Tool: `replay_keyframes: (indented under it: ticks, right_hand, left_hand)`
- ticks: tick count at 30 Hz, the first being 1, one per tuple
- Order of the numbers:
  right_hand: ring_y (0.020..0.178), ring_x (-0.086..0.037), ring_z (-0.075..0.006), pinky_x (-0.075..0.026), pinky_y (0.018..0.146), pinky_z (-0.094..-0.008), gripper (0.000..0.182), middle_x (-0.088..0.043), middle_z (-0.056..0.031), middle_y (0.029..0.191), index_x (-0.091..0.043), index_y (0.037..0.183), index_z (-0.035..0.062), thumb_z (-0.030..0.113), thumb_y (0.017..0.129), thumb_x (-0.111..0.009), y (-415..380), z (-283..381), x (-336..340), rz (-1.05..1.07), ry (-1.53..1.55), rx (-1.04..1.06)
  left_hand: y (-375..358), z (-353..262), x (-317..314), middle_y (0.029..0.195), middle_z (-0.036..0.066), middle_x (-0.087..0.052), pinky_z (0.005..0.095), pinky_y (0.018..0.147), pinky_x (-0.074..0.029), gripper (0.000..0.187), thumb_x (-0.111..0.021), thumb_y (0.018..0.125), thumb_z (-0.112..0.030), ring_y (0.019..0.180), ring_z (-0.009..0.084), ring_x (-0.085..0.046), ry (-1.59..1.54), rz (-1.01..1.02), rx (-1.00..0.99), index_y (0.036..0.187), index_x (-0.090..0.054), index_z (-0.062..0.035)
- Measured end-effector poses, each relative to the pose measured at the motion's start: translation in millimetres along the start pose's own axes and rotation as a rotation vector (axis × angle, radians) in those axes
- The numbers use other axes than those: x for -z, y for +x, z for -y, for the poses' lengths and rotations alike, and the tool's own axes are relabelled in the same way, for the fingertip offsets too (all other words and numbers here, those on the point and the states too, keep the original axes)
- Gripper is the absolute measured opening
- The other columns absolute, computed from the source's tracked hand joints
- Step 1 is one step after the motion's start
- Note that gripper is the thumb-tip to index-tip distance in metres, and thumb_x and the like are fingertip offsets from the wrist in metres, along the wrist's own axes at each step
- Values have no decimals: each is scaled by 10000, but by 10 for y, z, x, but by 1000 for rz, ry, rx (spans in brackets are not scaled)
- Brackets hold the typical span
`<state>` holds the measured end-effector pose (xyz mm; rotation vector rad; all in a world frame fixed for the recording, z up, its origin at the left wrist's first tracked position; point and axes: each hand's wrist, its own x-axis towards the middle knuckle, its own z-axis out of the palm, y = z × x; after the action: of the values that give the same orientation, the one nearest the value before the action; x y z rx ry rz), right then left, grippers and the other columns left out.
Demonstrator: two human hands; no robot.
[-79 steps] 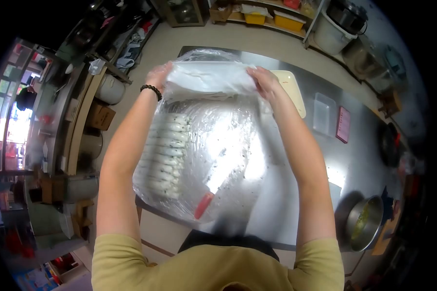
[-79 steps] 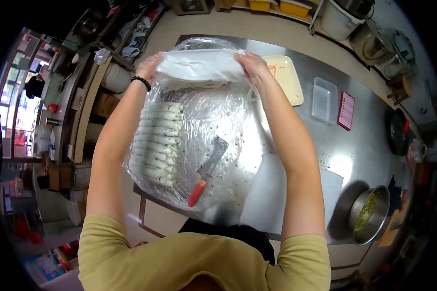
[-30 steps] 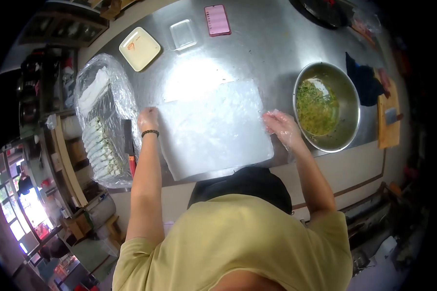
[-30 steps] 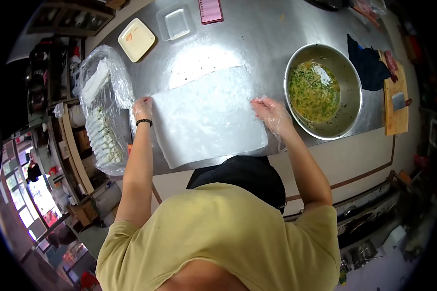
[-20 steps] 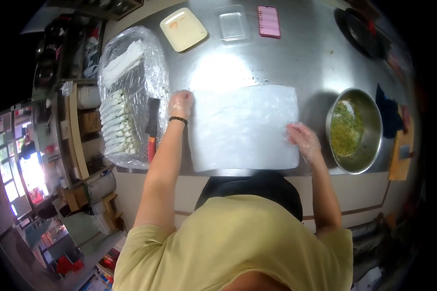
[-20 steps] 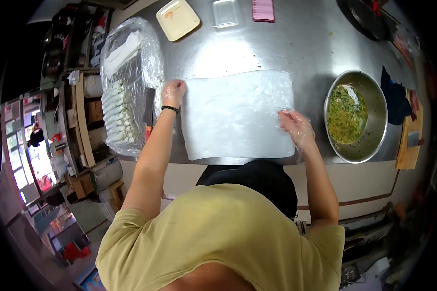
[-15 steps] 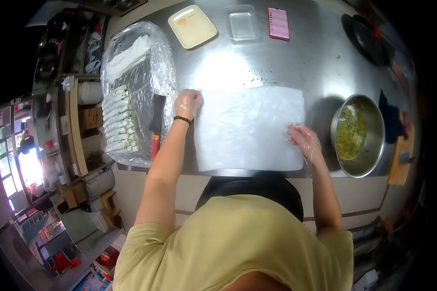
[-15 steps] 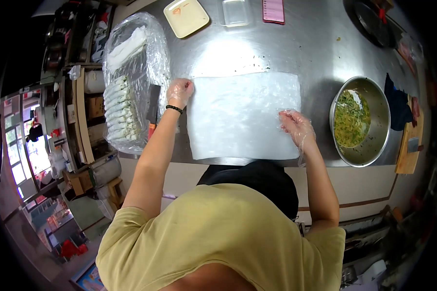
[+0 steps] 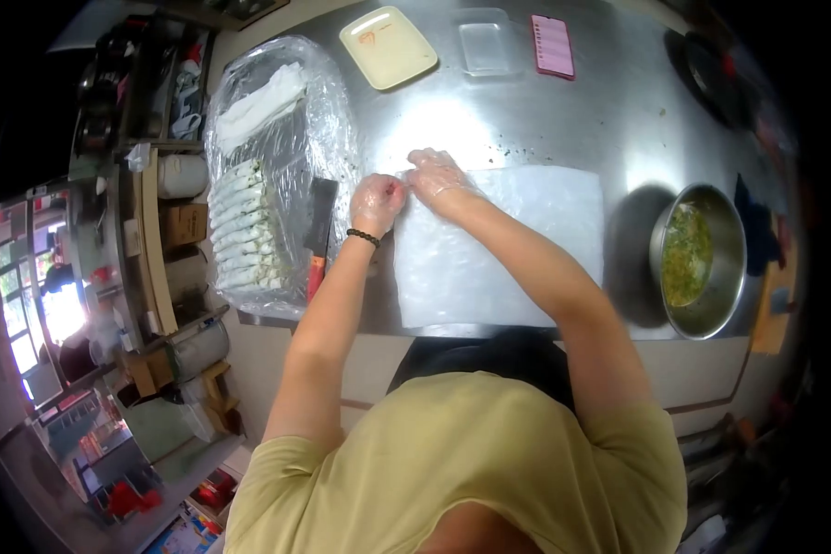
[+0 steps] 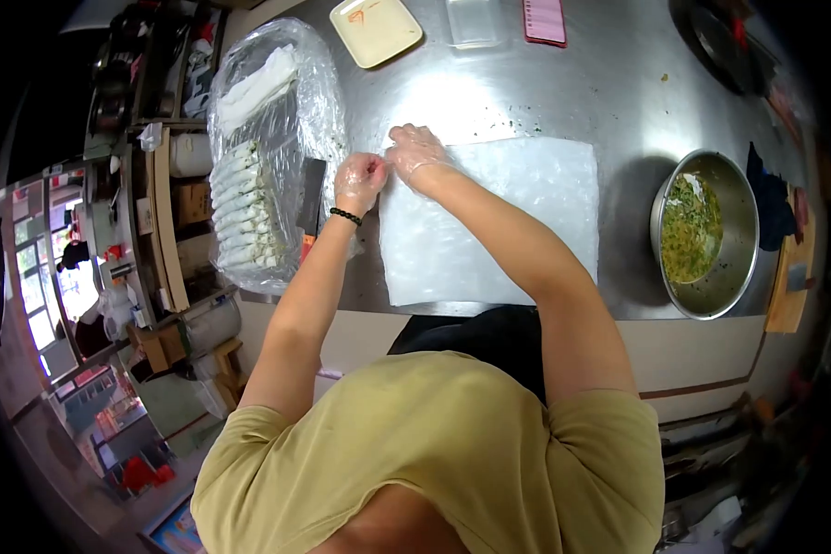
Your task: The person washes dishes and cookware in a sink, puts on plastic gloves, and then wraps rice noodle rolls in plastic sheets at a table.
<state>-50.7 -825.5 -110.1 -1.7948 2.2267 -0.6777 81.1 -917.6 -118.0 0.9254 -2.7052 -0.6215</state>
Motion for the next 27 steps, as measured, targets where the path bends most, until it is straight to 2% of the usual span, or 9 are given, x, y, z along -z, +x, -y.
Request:
replay_keyframes:
  ticks: [2, 7, 9, 12, 18, 20, 24, 26, 27]
  right_hand:
    - [972, -527, -213, -399, 875, -360, 151, -586, -85, 1003, -665, 836, 97, 173, 743, -573, -27, -18, 13, 72, 24, 4]
    - [884, -563, -255, -400, 863, -392, 161, -619, -105, 857, -633, 843, 80, 201, 775, -551, -155, -111, 195, 88, 182, 110]
    - [847, -574, -279, -413, 840, -402, 173, -622, -115, 817, -617, 854, 72, 214, 790, -544, -150, -107, 278, 69, 275, 119]
    - [812, -575, -323, -437, 779, -411, 183, -612, -148, 827, -580, 896, 63, 219, 809, -541, -119, -53, 411, 241, 391, -128]
    - [821, -580, -334, -454, 753, -396, 206, -610, -171, 835, -575, 966, 72, 211, 823, -524, -199, -37, 433, 285, 350, -44]
    - [857, -582, -326, -458, 770, -385, 227, -613, -147, 902, -586, 989, 74, 197, 806, -535, -246, -67, 355, 330, 80, 198]
    - [903, -579, -307, -457, 789, -369, 261, -601, -134, 967, -593, 1007, 74, 188, 773, -567, -246, 50, 369, 501, -297, 248]
    - [937, -574, -299, -452, 806, -360, 289, -589, -148, 1016, -591, 1022, 77, 177, 751, -582, -231, 91, 434, 722, -526, 146]
    - [937, -574, -299, -452, 806, -360, 289, -589, -148, 1016, -591, 1022, 77, 177, 751, -582, -228, 78, 536, 725, -531, 171]
  left_hand:
    - [9, 84, 22, 817, 112, -578, 393, 739, -430, 192, -558, 682, -57, 816, 308, -535, -127, -39, 99, 857, -626, -96]
    - [18, 114, 112, 1239, 111, -475, 373, 1004, -323, 358, -544, 670, -23, 1216, 313, -361, 121, 128, -355, 999, -629, -136]
    - [9, 103, 210, 1221, 102, -482, 388, 978, -347, 299, -571, 654, -24, 1192, 315, -385, 120, 138, -424, 934, -635, -109]
    - [21, 129, 349, 1157, 56, -522, 396, 942, -376, 130, -642, 649, -87, 1146, 288, -430, 109, 168, -566, 779, -642, -84]
    - [-248, 129, 496, 1065, 15, -559, 376, 902, -402, 91, -661, 653, -124, 1070, 240, -484, 216, 308, -728, 728, -621, -94]
    - [-420, 92, 551, 1048, 32, -567, 376, 882, -415, 90, -661, 659, -124, 1036, 245, -505, 159, 277, -724, 722, -618, -77]
    - [-760, -55, 313, 1053, 116, -570, 327, 824, -439, 194, -622, 753, -106, 1006, 226, -524, -680, 473, 95, 934, -595, -42]
    - [-759, -448, 391, 1080, 90, -563, 302, 857, -421, 256, -574, 781, -72, 1016, 176, -513, -982, 485, 422, 1033, -580, -22]
    - [-756, -469, 322, 1080, 90, -563, 302, 857, -421, 256, -574, 781, -72, 1016, 176, -513, -987, 463, 435, 1033, -580, -22]
